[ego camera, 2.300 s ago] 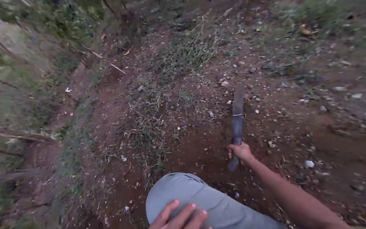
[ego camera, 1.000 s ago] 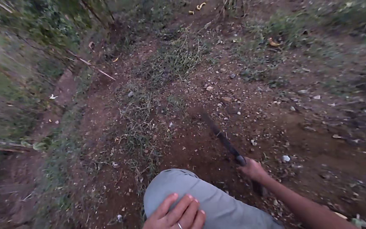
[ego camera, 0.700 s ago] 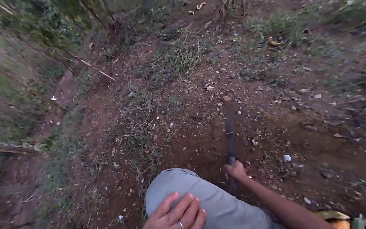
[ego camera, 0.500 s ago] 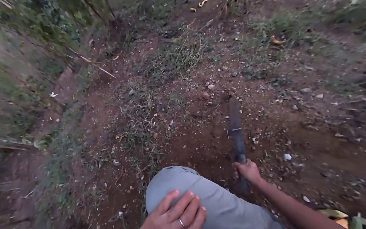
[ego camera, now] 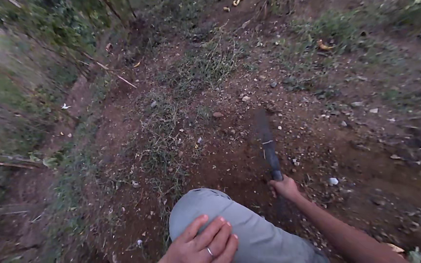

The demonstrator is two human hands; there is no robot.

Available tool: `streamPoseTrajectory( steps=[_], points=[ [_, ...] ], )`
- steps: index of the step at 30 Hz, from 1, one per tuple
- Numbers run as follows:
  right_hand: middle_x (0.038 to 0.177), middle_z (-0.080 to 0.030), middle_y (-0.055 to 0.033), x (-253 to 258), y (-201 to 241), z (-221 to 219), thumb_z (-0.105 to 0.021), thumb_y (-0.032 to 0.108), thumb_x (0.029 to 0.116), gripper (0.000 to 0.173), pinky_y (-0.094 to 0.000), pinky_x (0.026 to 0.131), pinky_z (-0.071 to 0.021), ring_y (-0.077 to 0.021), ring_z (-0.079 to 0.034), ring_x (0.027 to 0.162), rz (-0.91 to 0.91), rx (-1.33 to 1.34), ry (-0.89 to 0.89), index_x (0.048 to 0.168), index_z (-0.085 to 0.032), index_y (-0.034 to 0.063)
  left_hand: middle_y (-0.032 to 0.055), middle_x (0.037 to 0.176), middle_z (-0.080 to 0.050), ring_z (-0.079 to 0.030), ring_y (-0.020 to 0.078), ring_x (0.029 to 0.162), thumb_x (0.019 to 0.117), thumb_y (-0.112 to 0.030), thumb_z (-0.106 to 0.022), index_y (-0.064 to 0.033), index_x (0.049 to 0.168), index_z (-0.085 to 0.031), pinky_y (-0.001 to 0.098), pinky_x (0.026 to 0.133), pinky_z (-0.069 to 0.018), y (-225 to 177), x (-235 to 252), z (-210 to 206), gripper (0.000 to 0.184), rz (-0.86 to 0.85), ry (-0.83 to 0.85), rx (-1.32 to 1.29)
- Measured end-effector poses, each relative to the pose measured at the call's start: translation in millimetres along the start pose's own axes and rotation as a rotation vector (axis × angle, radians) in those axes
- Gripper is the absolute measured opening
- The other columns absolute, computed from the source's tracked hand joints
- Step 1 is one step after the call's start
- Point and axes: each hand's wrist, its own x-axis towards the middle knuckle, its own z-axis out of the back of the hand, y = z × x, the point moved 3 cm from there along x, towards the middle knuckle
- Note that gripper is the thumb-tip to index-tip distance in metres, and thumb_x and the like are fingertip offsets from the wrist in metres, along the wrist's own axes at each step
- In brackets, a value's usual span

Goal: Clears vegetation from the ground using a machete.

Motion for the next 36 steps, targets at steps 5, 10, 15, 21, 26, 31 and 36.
streamPoseTrajectory(
  steps=[5, 10, 15, 21, 26, 31, 36],
  points=[
    [0.084, -0.065, -0.0156, 6, -10, -39, -0.064, 0.008, 0.0950, 0.036, -0.0402, 0.064, -0.0584, -0.0231, -0.066, 0.063, -0.003, -0.232, 0.104, 0.125, -0.054, -0.0081, 0.0032, 0.127, -0.070, -0.054, 0.0140, 0.133, 0.1075, -0.044, -0.043, -0.0143, 0.121, -0.068, 0.0339, 0.120, -0.0256, 0, 1, 0, 0.041, 0.008, 0.000, -0.013],
    [0.105, -0.067, -0.0277, -15, -5, 6, -0.069, 0.016, 0.0965, 0.039, -0.0570, 0.082, -0.0559, -0.0395, -0.069, 0.088, 0.060, -0.641, 0.253, 0.128, -0.059, -0.0051, 0.0030, 0.127, -0.069, -0.053, 0.0144, 0.134, 0.1074, -0.044, -0.043, -0.0144, 0.121, -0.067, 0.0345, 0.121, -0.0256, -2, 2, 0, 0.041, 0.000, 0.000, -0.011],
    [0.075, -0.060, -0.0068, -11, 16, 21, -0.065, 0.012, 0.0996, 0.036, -0.0312, 0.055, -0.0552, -0.0133, -0.059, 0.053, 0.089, -0.107, 0.050, 0.128, -0.051, -0.0063, 0.0023, 0.125, -0.070, -0.054, 0.0139, 0.132, 0.1075, -0.045, -0.042, -0.0153, 0.120, -0.068, 0.0338, 0.120, -0.0263, -4, 2, 2, 0.041, 0.008, 0.012, 0.002],
    [0.088, -0.065, -0.0186, 0, -9, -12, -0.063, 0.010, 0.0973, 0.040, -0.0428, 0.068, -0.0580, -0.0250, -0.066, 0.066, 0.023, -0.222, 0.048, 0.129, -0.051, -0.0103, 0.0023, 0.126, -0.070, -0.054, 0.0137, 0.133, 0.1074, -0.046, -0.042, -0.0149, 0.121, -0.068, 0.0342, 0.120, -0.0259, -5, 3, 2, 0.042, 0.004, 0.018, 0.012],
    [0.071, -0.060, -0.0073, -11, -5, 29, -0.065, 0.010, 0.0995, 0.025, -0.0309, 0.053, -0.0556, -0.0150, -0.060, 0.051, 0.001, -0.394, 0.233, 0.118, -0.056, -0.0043, 0.0024, 0.126, -0.070, -0.053, 0.0143, 0.133, 0.1070, -0.046, -0.043, -0.0151, 0.120, -0.068, 0.0345, 0.121, -0.0249, -5, 4, 2, 0.042, -0.005, 0.015, 0.013],
    [0.068, -0.055, -0.0012, 4, 34, 28, -0.058, 0.007, 0.1009, 0.024, -0.0270, 0.051, -0.0542, -0.0098, -0.056, 0.049, 0.022, 0.040, 0.019, 0.121, -0.050, -0.0031, 0.0020, 0.126, -0.070, -0.054, 0.0138, 0.132, 0.1073, -0.046, -0.043, -0.0157, 0.120, -0.068, 0.0339, 0.120, -0.0259, -6, 2, 2, 0.041, -0.002, 0.017, 0.017],
    [0.088, -0.066, -0.0178, 19, 2, -19, -0.064, 0.009, 0.0977, 0.036, -0.0413, 0.068, -0.0583, -0.0245, -0.067, 0.066, 0.032, -0.251, 0.091, 0.128, -0.053, -0.0090, 0.0024, 0.126, -0.070, -0.054, 0.0139, 0.132, 0.1073, -0.045, -0.043, -0.0149, 0.120, -0.068, 0.0339, 0.119, -0.0271, -6, 4, 2, 0.041, 0.003, 0.011, 0.008]
  ],
)
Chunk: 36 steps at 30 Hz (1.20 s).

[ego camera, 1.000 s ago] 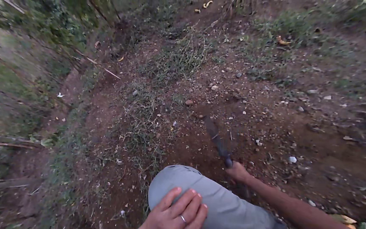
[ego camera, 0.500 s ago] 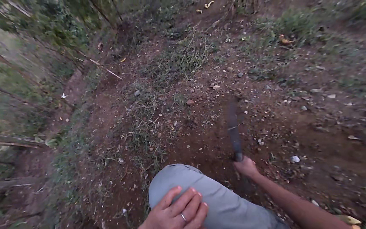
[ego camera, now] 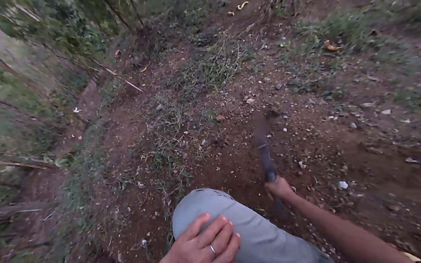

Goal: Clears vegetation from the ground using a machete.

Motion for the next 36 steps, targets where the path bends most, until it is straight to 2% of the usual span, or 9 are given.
streamPoseTrajectory(
  steps=[2, 6, 13, 17, 20, 24, 28, 32, 36],
  points=[
    [0.100, -0.067, -0.0239, -8, -25, -2, -0.065, 0.013, 0.0980, 0.042, -0.0503, 0.078, -0.0583, -0.0325, -0.070, 0.079, -0.025, -0.247, 0.138, 0.133, -0.052, -0.0073, 0.0025, 0.126, -0.070, -0.054, 0.0139, 0.133, 0.1072, -0.045, -0.043, -0.0151, 0.120, -0.068, 0.0341, 0.120, -0.0265, 0, 0, 0, 0.041, -0.001, 0.003, -0.004],
    [0.087, -0.065, -0.0179, -26, -37, 40, -0.068, 0.013, 0.0977, 0.037, -0.0444, 0.067, -0.0571, -0.0254, -0.065, 0.066, 0.011, -0.246, 0.126, 0.127, -0.055, -0.0055, 0.0025, 0.126, -0.070, -0.054, 0.0144, 0.133, 0.1073, -0.045, -0.043, -0.0151, 0.120, -0.068, 0.0342, 0.120, -0.0262, 0, -1, -1, 0.041, -0.005, -0.003, -0.006],
    [0.067, -0.056, -0.0027, -24, -1, 0, -0.059, 0.003, 0.0979, 0.030, -0.0281, 0.049, -0.0561, -0.0112, -0.059, 0.048, -0.025, 0.483, -0.158, 0.124, -0.046, -0.0038, 0.0028, 0.126, -0.070, -0.054, 0.0143, 0.132, 0.1076, -0.044, -0.043, -0.0152, 0.121, -0.068, 0.0342, 0.120, -0.0264, 1, 0, 0, 0.041, -0.004, 0.005, -0.004],
    [0.088, -0.066, -0.0197, -32, -42, -11, -0.068, 0.012, 0.0971, 0.037, -0.0455, 0.070, -0.0575, -0.0276, -0.066, 0.068, -0.030, -0.177, 0.154, 0.126, -0.055, -0.0085, 0.0027, 0.127, -0.069, -0.053, 0.0146, 0.133, 0.1075, -0.044, -0.043, -0.0151, 0.121, -0.068, 0.0346, 0.121, -0.0252, 2, 0, -1, 0.041, -0.004, 0.002, -0.010],
    [0.084, -0.066, -0.0172, -39, -42, 28, -0.067, 0.014, 0.0984, 0.034, -0.0441, 0.066, -0.0579, -0.0257, -0.066, 0.064, -0.022, -0.279, 0.178, 0.124, -0.057, -0.0057, 0.0026, 0.126, -0.070, -0.054, 0.0146, 0.133, 0.1077, -0.045, -0.042, -0.0154, 0.120, -0.068, 0.0344, 0.121, -0.0256, 2, -1, -1, 0.041, -0.011, -0.007, -0.001],
    [0.070, -0.058, -0.0059, -33, -13, 50, -0.061, 0.007, 0.0992, 0.023, -0.0310, 0.053, -0.0547, -0.0137, -0.058, 0.051, -0.022, 0.028, 0.012, 0.118, -0.054, -0.0049, 0.0025, 0.126, -0.070, -0.054, 0.0145, 0.132, 0.1075, -0.045, -0.042, -0.0155, 0.121, -0.068, 0.0343, 0.120, -0.0259, 2, -1, 0, 0.041, -0.010, -0.003, 0.008],
    [0.066, -0.056, -0.0023, -24, 2, -4, -0.059, 0.004, 0.0988, 0.022, -0.0286, 0.049, -0.0556, -0.0114, -0.057, 0.047, -0.050, 0.449, -0.066, 0.117, -0.050, -0.0023, 0.0020, 0.126, -0.070, -0.054, 0.0142, 0.132, 0.1077, -0.045, -0.042, -0.0157, 0.120, -0.068, 0.0340, 0.120, -0.0269, 3, 0, -1, 0.040, -0.010, -0.010, 0.008],
    [0.082, -0.064, -0.0144, -27, -34, -35, -0.066, 0.009, 0.0968, 0.033, -0.0386, 0.064, -0.0566, -0.0208, -0.063, 0.061, -0.027, -0.090, 0.187, 0.124, -0.055, -0.0074, 0.0017, 0.127, -0.070, -0.054, 0.0144, 0.133, 0.1077, -0.044, -0.043, -0.0159, 0.121, -0.069, 0.0343, 0.120, -0.0271, 4, 0, -2, 0.040, -0.013, 0.000, 0.007],
    [0.109, -0.067, -0.0305, -32, -28, -19, -0.069, 0.017, 0.0974, 0.047, -0.0591, 0.086, -0.0549, -0.0422, -0.069, 0.094, 0.017, -0.217, 0.057, 0.135, -0.054, -0.0075, 0.0020, 0.127, -0.070, -0.054, 0.0142, 0.133, 0.1074, -0.044, -0.044, -0.0157, 0.121, -0.068, 0.0342, 0.120, -0.0262, 4, -1, -1, 0.040, -0.012, -0.002, -0.004]
  ],
)
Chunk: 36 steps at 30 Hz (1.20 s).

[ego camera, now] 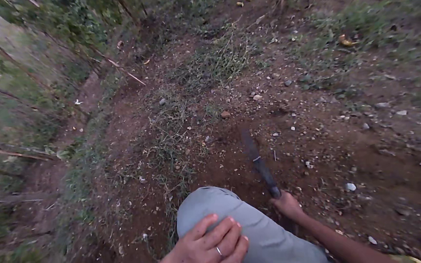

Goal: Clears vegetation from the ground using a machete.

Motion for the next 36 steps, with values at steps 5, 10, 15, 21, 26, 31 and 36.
streamPoseTrajectory(
  steps=[5, 10, 15, 21, 26, 31, 36],
  points=[
    [0.120, -0.063, -0.0350, 9, 60, 27, -0.053, 0.031, 0.1057, 0.056, -0.0643, 0.096, -0.0495, -0.0502, -0.064, 0.114, 0.118, -0.138, -0.130, 0.145, -0.042, -0.0064, 0.0024, 0.128, -0.069, -0.053, 0.0143, 0.134, 0.1082, -0.043, -0.042, -0.0152, 0.122, -0.068, 0.0341, 0.121, -0.0253, 0, 1, -1, 0.040, -0.008, -0.009, -0.004],
    [0.129, -0.061, -0.0331, 40, 105, 32, -0.054, 0.026, 0.1044, 0.057, -0.0626, 0.102, -0.0475, -0.0474, -0.061, 0.123, 0.131, -0.221, -0.089, 0.150, -0.039, -0.0041, 0.0025, 0.128, -0.069, -0.054, 0.0144, 0.133, 0.1079, -0.043, -0.043, -0.0151, 0.122, -0.068, 0.0340, 0.120, -0.0267, 0, 1, -1, 0.040, 0.001, -0.005, 0.001],
    [0.133, -0.060, -0.0322, 74, 108, 31, -0.059, 0.024, 0.1025, 0.060, -0.0614, 0.103, -0.0481, -0.0458, -0.061, 0.123, 0.089, -0.113, -0.085, 0.153, -0.037, -0.0004, 0.0019, 0.128, -0.069, -0.053, 0.0140, 0.134, 0.1077, -0.044, -0.043, -0.0155, 0.122, -0.068, 0.0335, 0.120, -0.0251, -2, 0, 0, 0.040, 0.004, -0.002, 0.015],
    [0.125, -0.062, -0.0315, 59, 104, 32, -0.054, 0.029, 0.1060, 0.054, -0.0578, 0.097, -0.0524, -0.0427, -0.067, 0.111, 0.091, -0.044, -0.118, 0.144, -0.044, -0.0071, 0.0020, 0.127, -0.070, -0.053, 0.0140, 0.133, 0.1073, -0.044, -0.044, -0.0155, 0.121, -0.068, 0.0339, 0.120, -0.0257, -3, 0, 0, 0.040, -0.005, -0.012, 0.015],
    [0.128, -0.062, -0.0328, 47, 119, 27, -0.052, 0.029, 0.1071, 0.054, -0.0604, 0.102, -0.0483, -0.0460, -0.063, 0.120, 0.139, -0.070, -0.141, 0.147, -0.042, -0.0059, 0.0023, 0.128, -0.070, -0.054, 0.0148, 0.133, 0.1072, -0.045, -0.043, -0.0162, 0.121, -0.069, 0.0341, 0.119, -0.0270, -2, 5, -2, 0.041, -0.026, -0.008, 0.005],
    [0.124, -0.065, -0.0273, 75, 153, 14, -0.059, 0.026, 0.1026, 0.051, -0.0540, 0.094, -0.0535, -0.0373, -0.068, 0.107, 0.147, 0.108, -0.069, 0.144, -0.049, -0.0019, 0.0017, 0.126, -0.070, -0.054, 0.0135, 0.132, 0.1071, -0.044, -0.044, -0.0167, 0.121, -0.068, 0.0332, 0.119, -0.0270, -3, 7, -1, 0.039, -0.014, 0.002, 0.012],
    [0.098, -0.064, -0.0161, 107, 155, -10, -0.063, 0.023, 0.1011, 0.044, -0.0366, 0.070, -0.0564, -0.0196, -0.064, 0.071, 0.087, 0.377, -0.034, 0.136, -0.052, -0.0021, 0.0021, 0.126, -0.070, -0.054, 0.0141, 0.132, 0.1067, -0.043, -0.045, -0.0158, 0.121, -0.068, 0.0336, 0.119, -0.0264, -3, 5, 1, 0.039, -0.006, 0.019, 0.014]
  ],
)
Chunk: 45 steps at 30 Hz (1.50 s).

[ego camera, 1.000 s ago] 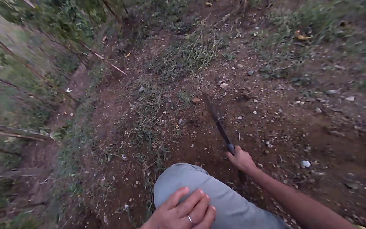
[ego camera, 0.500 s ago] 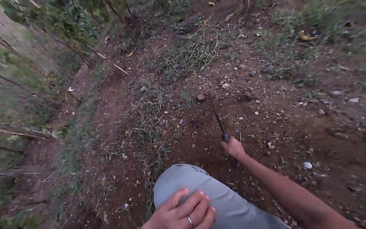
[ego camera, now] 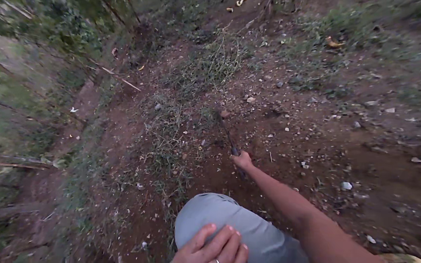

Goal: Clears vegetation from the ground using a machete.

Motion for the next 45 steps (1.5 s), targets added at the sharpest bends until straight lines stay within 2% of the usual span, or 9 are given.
streamPoseTrajectory(
  steps=[8, 17, 21, 25, 29, 34, 37, 42, 45],
  points=[
    [0.115, -0.063, -0.0239, -41, -64, 31, -0.063, 0.022, 0.1018, 0.056, -0.0457, 0.076, -0.0578, -0.0290, -0.068, 0.083, -0.068, 0.134, -0.209, 0.149, -0.041, 0.0009, 0.0015, 0.125, -0.071, -0.054, 0.0134, 0.132, 0.1067, -0.044, -0.045, -0.0168, 0.121, -0.068, 0.0331, 0.119, -0.0270, 1, -4, 1, 0.038, 0.023, -0.008, -0.004],
    [0.092, -0.060, -0.0148, -85, -52, 35, -0.052, 0.015, 0.1054, 0.046, -0.0368, 0.061, -0.0580, -0.0188, -0.064, 0.064, 0.029, 0.299, -0.309, 0.146, -0.038, -0.0019, 0.0012, 0.125, -0.071, -0.054, 0.0132, 0.132, 0.1068, -0.044, -0.044, -0.0172, 0.120, -0.068, 0.0329, 0.118, -0.0269, 3, -3, -1, 0.038, 0.007, -0.035, 0.000],
    [0.085, -0.061, -0.0107, -55, -12, 61, -0.054, 0.018, 0.1079, 0.036, -0.0302, 0.061, -0.0571, -0.0131, -0.062, 0.061, 0.157, 0.243, -0.161, 0.133, -0.051, -0.0075, 0.0013, 0.126, -0.070, -0.054, 0.0135, 0.133, 0.1069, -0.044, -0.044, -0.0168, 0.120, -0.068, 0.0331, 0.119, -0.0260, 1, -4, -1, 0.038, 0.006, -0.026, -0.001],
    [0.092, -0.065, -0.0136, 5, 27, 63, -0.051, 0.025, 0.1094, 0.041, -0.0379, 0.064, -0.0585, -0.0183, -0.064, 0.066, 0.245, 0.387, -0.216, 0.140, -0.049, -0.0023, 0.0019, 0.126, -0.070, -0.053, 0.0136, 0.133, 0.1068, -0.043, -0.045, -0.0170, 0.122, -0.068, 0.0332, 0.119, -0.0260, -1, -6, 1, 0.038, 0.022, -0.009, -0.014],
    [0.091, -0.058, -0.0140, 30, 34, 34, -0.044, 0.029, 0.1115, 0.047, -0.0381, 0.061, -0.0573, -0.0197, -0.062, 0.063, 0.120, 0.433, -0.150, 0.148, -0.034, 0.0011, 0.0016, 0.126, -0.071, -0.054, 0.0133, 0.133, 0.1068, -0.043, -0.046, -0.0173, 0.121, -0.069, 0.0333, 0.119, -0.0260, -2, -2, 0, 0.037, 0.029, 0.001, -0.014],
    [0.078, -0.053, -0.0081, 4, 17, 57, -0.048, 0.025, 0.1105, 0.037, -0.0316, 0.055, -0.0506, -0.0153, -0.052, 0.055, -0.033, 0.076, 0.132, 0.137, -0.048, -0.0011, 0.0013, 0.126, -0.070, -0.054, 0.0131, 0.132, 0.1067, -0.043, -0.045, -0.0173, 0.121, -0.068, 0.0327, 0.119, -0.0263, -2, 1, 0, 0.037, 0.018, 0.002, 0.000],
    [0.074, -0.056, -0.0071, 17, 13, 84, -0.051, 0.029, 0.1097, 0.036, -0.0314, 0.050, -0.0515, -0.0146, -0.054, 0.052, -0.001, 0.139, 0.052, 0.129, -0.054, -0.0005, 0.0009, 0.126, -0.070, -0.054, 0.0131, 0.132, 0.1066, -0.044, -0.045, -0.0178, 0.122, -0.067, 0.0325, 0.119, -0.0265, -2, -1, 0, 0.037, 0.013, 0.006, 0.014],
    [0.085, -0.060, -0.0117, 27, 28, 65, -0.049, 0.036, 0.1100, 0.048, -0.0377, 0.060, -0.0579, -0.0182, -0.062, 0.059, 0.102, 0.404, -0.259, 0.141, -0.043, -0.0010, 0.0015, 0.127, -0.070, -0.053, 0.0136, 0.133, 0.1062, -0.043, -0.047, -0.0171, 0.122, -0.067, 0.0332, 0.120, -0.0254, 0, -2, 0, 0.037, 0.018, 0.013, 0.000],
    [0.089, -0.062, -0.0180, 18, 17, 50, -0.046, 0.033, 0.1108, 0.052, -0.0410, 0.066, -0.0585, -0.0230, -0.064, 0.064, 0.063, 0.241, -0.185, 0.142, -0.040, -0.0072, 0.0018, 0.127, -0.070, -0.053, 0.0138, 0.133, 0.1061, -0.043, -0.047, -0.0170, 0.122, -0.067, 0.0333, 0.119, -0.0261, 0, -1, 1, 0.037, 0.015, 0.017, 0.005]
  ],
)
